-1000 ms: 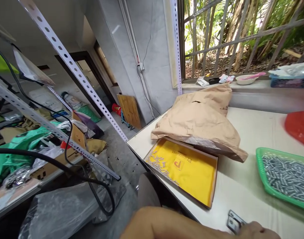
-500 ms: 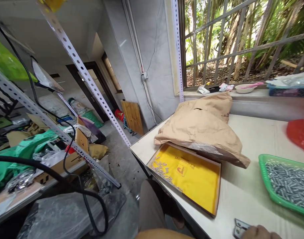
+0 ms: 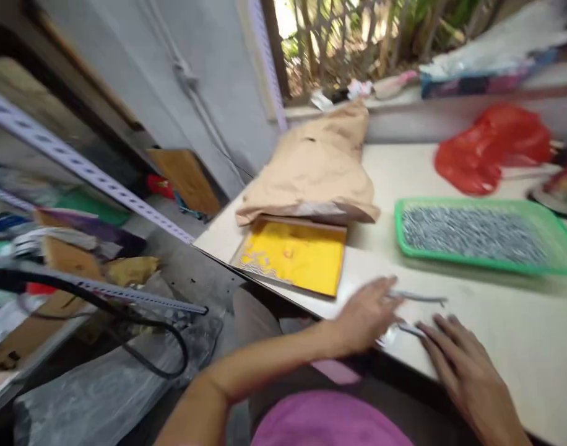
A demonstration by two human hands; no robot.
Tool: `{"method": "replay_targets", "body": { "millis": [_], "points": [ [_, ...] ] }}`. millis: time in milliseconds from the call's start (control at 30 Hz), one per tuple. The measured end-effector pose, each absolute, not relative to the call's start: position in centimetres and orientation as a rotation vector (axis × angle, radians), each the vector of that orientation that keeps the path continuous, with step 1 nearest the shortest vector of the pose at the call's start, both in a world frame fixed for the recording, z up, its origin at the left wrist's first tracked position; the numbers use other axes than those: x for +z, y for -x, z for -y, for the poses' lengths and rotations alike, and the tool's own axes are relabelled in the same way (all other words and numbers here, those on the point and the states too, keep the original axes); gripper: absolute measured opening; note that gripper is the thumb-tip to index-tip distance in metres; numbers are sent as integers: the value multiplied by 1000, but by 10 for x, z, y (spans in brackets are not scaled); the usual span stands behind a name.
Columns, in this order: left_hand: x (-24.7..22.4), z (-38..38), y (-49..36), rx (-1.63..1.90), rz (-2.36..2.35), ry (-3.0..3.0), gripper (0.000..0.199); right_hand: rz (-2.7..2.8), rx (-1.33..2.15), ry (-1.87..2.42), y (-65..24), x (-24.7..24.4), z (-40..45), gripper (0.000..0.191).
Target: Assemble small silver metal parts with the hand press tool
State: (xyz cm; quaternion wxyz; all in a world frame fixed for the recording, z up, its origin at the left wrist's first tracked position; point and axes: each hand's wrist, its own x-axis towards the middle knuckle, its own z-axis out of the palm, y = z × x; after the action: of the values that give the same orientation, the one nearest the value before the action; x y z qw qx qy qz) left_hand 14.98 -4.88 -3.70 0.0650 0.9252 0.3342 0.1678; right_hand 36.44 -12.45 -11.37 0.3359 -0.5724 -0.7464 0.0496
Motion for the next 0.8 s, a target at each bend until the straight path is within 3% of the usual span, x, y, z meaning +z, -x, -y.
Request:
{"method": "replay_targets", "body": {
  "millis": [167,400,667,800],
  "points": [
    [-9,11,-57,656,-1501,-2583,26,1929,139,1622,-361,-104,124,34],
    [14,-21,50,-79,-2384,-2146,32,1947,85,1568,-359,-107,122,32],
    [13,-25,44,-327,-2411,-1934,39,1931,122,1666,-352,-83,117,25],
    [-4,-47,67,-121,-2316,-2118,28,1998,152,1718,-349,-60,102,27]
  ]
}}
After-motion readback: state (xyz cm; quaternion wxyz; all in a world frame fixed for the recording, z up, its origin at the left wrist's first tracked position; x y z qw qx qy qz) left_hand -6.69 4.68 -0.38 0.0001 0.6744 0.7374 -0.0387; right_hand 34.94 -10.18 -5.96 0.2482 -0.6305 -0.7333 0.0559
